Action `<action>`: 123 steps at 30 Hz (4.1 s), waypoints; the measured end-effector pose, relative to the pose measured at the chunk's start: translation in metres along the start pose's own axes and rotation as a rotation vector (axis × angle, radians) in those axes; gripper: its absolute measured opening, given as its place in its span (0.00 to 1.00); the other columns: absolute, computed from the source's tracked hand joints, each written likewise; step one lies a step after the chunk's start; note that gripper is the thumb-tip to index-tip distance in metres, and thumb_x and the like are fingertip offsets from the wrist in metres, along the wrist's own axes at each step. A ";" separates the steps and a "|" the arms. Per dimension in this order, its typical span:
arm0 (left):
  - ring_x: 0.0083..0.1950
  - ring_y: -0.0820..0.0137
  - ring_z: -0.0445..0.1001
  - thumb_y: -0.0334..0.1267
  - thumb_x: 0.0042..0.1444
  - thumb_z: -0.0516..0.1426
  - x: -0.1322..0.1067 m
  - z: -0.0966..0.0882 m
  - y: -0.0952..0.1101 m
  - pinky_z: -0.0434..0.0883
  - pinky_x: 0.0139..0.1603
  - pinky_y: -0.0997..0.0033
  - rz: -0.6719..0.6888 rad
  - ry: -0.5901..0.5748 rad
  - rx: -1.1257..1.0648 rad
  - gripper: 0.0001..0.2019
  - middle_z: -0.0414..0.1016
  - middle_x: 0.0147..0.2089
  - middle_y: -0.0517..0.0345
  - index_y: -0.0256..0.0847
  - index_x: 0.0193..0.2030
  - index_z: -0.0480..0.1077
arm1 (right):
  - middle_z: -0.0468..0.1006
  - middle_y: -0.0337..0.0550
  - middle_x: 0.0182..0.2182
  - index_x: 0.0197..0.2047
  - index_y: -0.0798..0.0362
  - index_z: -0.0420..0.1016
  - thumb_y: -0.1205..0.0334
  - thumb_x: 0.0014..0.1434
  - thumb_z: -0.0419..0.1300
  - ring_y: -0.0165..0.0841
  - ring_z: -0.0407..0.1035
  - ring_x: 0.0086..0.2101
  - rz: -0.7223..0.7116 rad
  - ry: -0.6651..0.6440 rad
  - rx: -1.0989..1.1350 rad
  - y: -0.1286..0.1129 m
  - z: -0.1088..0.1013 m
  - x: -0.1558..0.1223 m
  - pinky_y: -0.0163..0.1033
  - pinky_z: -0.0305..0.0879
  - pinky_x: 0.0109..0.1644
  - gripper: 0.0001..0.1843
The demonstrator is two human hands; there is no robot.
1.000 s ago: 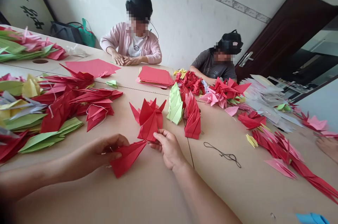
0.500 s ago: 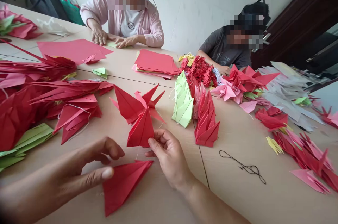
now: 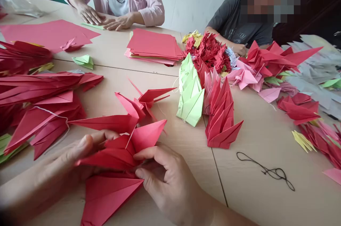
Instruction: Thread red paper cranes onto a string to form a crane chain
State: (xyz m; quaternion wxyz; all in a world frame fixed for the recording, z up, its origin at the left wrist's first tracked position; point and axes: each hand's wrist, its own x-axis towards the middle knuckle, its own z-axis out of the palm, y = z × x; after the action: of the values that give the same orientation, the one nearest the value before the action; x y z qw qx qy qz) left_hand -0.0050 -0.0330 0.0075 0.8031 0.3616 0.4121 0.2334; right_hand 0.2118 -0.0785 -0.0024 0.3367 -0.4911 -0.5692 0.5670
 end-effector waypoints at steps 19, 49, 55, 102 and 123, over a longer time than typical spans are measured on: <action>0.38 0.74 0.70 0.33 0.56 0.62 0.002 0.009 -0.007 0.69 0.36 0.77 0.025 -0.094 0.009 0.15 0.70 0.39 0.64 0.48 0.46 0.62 | 0.79 0.35 0.32 0.38 0.48 0.79 0.56 0.53 0.69 0.27 0.75 0.34 0.199 0.058 0.438 0.001 0.004 0.001 0.31 0.73 0.40 0.09; 0.39 0.69 0.70 0.43 0.58 0.58 -0.002 0.020 -0.006 0.71 0.38 0.76 0.157 0.011 0.396 0.10 0.73 0.41 0.58 0.43 0.40 0.63 | 0.75 0.37 0.38 0.49 0.48 0.69 0.73 0.61 0.56 0.23 0.71 0.37 -0.371 0.045 -0.245 -0.006 0.010 -0.010 0.25 0.69 0.42 0.14; 0.35 0.72 0.71 0.41 0.56 0.61 -0.005 0.023 -0.004 0.72 0.34 0.81 0.159 0.036 0.328 0.09 0.75 0.36 0.61 0.43 0.39 0.66 | 0.73 0.40 0.39 0.54 0.48 0.65 0.75 0.62 0.54 0.25 0.71 0.36 -0.478 0.037 -0.342 -0.005 0.010 -0.012 0.28 0.70 0.42 0.20; 0.48 0.64 0.75 0.53 0.52 0.62 -0.008 0.022 0.002 0.75 0.46 0.74 -0.042 -0.021 0.202 0.20 0.77 0.48 0.60 0.48 0.49 0.69 | 0.75 0.37 0.24 0.33 0.52 0.68 0.74 0.59 0.55 0.26 0.74 0.26 -0.523 0.198 -0.650 -0.008 0.016 -0.014 0.26 0.69 0.31 0.07; 0.37 0.77 0.71 0.36 0.58 0.60 -0.007 0.024 -0.001 0.73 0.39 0.82 0.181 -0.049 0.087 0.05 0.72 0.38 0.67 0.47 0.40 0.67 | 0.81 0.33 0.32 0.40 0.51 0.77 0.67 0.60 0.60 0.22 0.76 0.31 -0.181 0.214 -0.207 -0.014 0.012 -0.010 0.20 0.71 0.36 0.06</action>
State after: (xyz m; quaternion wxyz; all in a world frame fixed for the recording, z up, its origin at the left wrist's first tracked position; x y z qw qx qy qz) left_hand 0.0110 -0.0476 0.0192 0.7720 0.4374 0.3680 0.2779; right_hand 0.2014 -0.0903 0.0113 0.3927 -0.5275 -0.6274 0.4170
